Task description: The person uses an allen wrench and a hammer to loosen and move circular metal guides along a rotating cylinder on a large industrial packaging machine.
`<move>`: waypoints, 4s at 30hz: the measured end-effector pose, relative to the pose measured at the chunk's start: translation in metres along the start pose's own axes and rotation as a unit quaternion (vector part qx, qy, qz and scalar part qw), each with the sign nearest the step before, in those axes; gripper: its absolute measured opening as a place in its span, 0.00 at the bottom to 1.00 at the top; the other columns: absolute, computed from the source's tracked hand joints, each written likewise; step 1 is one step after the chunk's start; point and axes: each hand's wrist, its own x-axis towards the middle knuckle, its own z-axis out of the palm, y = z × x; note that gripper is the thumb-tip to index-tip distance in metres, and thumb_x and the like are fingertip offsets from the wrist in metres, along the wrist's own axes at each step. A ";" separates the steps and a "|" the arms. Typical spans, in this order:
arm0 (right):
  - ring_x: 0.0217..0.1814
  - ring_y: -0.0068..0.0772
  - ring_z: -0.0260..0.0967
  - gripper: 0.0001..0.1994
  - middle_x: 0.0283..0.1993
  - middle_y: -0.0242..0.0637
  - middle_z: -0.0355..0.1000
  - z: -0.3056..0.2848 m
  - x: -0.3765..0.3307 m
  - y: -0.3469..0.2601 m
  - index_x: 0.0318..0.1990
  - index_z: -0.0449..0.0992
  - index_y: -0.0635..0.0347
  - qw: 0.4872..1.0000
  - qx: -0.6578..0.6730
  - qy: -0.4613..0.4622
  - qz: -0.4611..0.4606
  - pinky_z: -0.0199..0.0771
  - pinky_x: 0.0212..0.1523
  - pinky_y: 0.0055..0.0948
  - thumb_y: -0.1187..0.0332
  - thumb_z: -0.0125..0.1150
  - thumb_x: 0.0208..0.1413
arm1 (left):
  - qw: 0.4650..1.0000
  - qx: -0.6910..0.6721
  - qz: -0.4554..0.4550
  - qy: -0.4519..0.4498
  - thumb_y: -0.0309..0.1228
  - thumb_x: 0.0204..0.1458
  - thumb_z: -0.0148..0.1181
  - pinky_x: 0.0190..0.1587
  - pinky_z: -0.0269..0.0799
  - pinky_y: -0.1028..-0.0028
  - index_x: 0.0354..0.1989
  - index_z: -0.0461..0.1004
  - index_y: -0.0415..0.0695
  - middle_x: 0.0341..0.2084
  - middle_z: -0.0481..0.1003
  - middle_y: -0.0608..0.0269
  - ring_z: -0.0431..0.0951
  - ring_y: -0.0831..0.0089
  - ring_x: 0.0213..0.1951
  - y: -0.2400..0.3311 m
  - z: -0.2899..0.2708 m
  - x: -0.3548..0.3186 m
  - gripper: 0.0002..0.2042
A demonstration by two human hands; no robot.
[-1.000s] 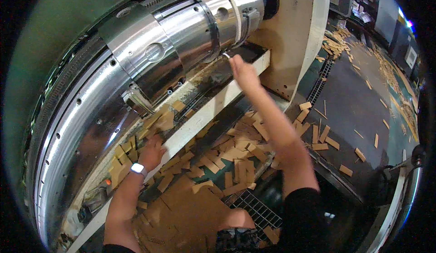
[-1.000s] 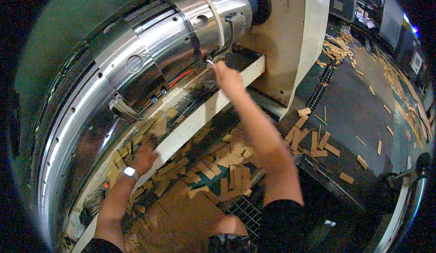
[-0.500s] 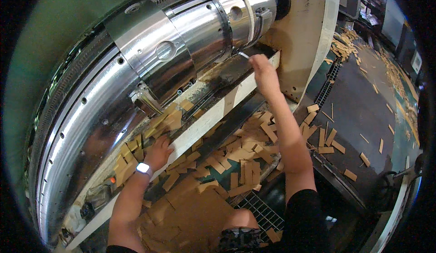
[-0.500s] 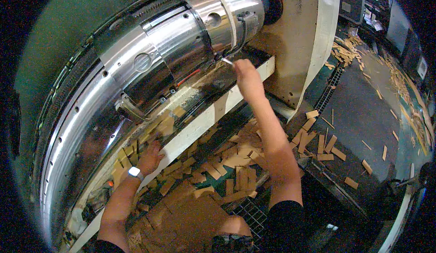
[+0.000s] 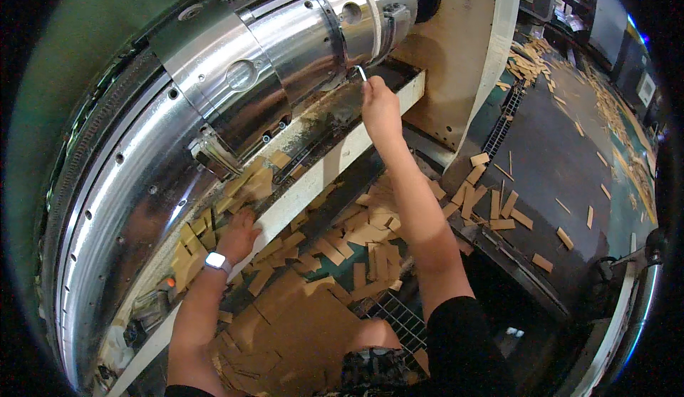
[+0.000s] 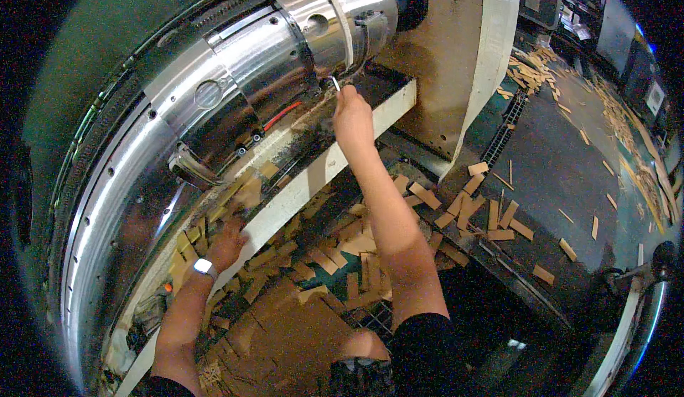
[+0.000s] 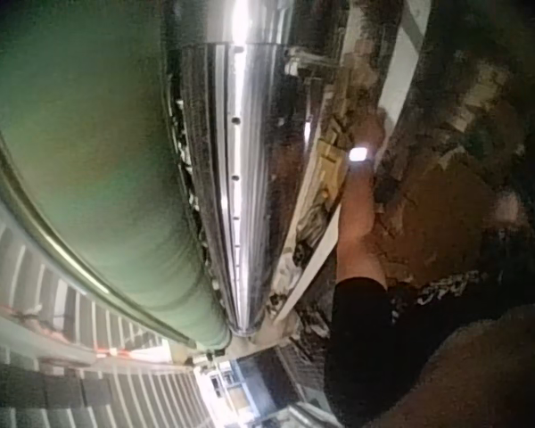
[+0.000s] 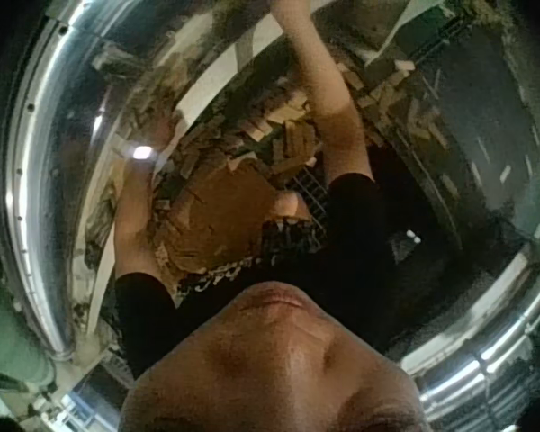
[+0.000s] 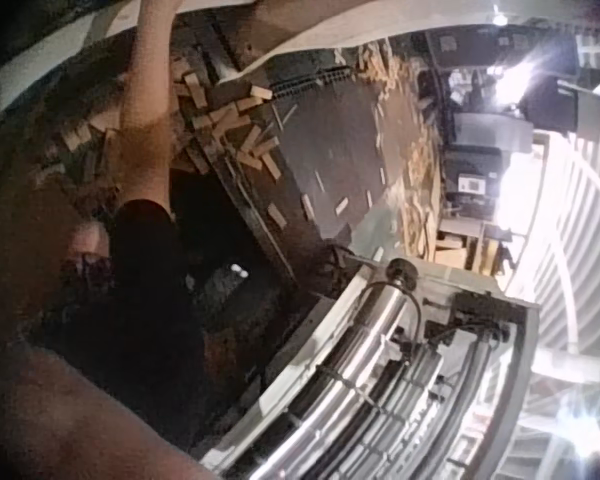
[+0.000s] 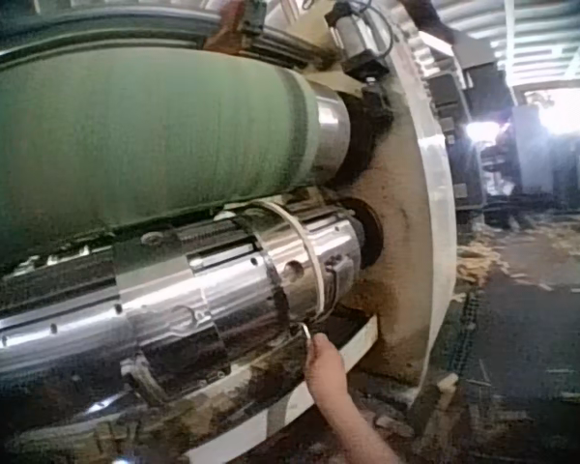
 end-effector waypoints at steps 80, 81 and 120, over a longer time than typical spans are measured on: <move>0.17 0.20 0.63 0.10 0.19 0.31 0.65 -0.020 0.039 0.004 0.33 0.68 0.64 0.986 0.155 0.039 -0.048 0.63 0.20 0.21 0.65 0.45 0.59 | 0.995 0.050 0.070 0.048 0.36 0.54 0.47 0.53 0.60 0.61 0.50 0.60 0.37 0.52 0.59 0.50 0.59 0.54 0.54 -0.010 0.007 0.000 0.19; 0.17 0.20 0.63 0.10 0.19 0.31 0.65 -0.016 0.043 0.008 0.33 0.68 0.64 0.986 0.149 0.044 -0.055 0.63 0.20 0.21 0.65 0.45 0.59 | 0.997 0.047 0.057 0.035 0.36 0.54 0.48 0.53 0.60 0.61 0.50 0.60 0.37 0.52 0.59 0.50 0.59 0.54 0.54 -0.008 0.006 0.001 0.19; 0.22 0.26 0.69 0.16 0.26 0.40 0.68 -0.049 0.042 -0.051 0.42 0.55 0.61 0.951 0.287 -0.068 0.093 0.67 0.19 0.22 0.59 0.50 0.57 | 0.996 0.022 0.076 0.048 0.36 0.55 0.47 0.53 0.60 0.59 0.51 0.60 0.36 0.53 0.58 0.47 0.59 0.52 0.54 -0.015 0.011 -0.001 0.19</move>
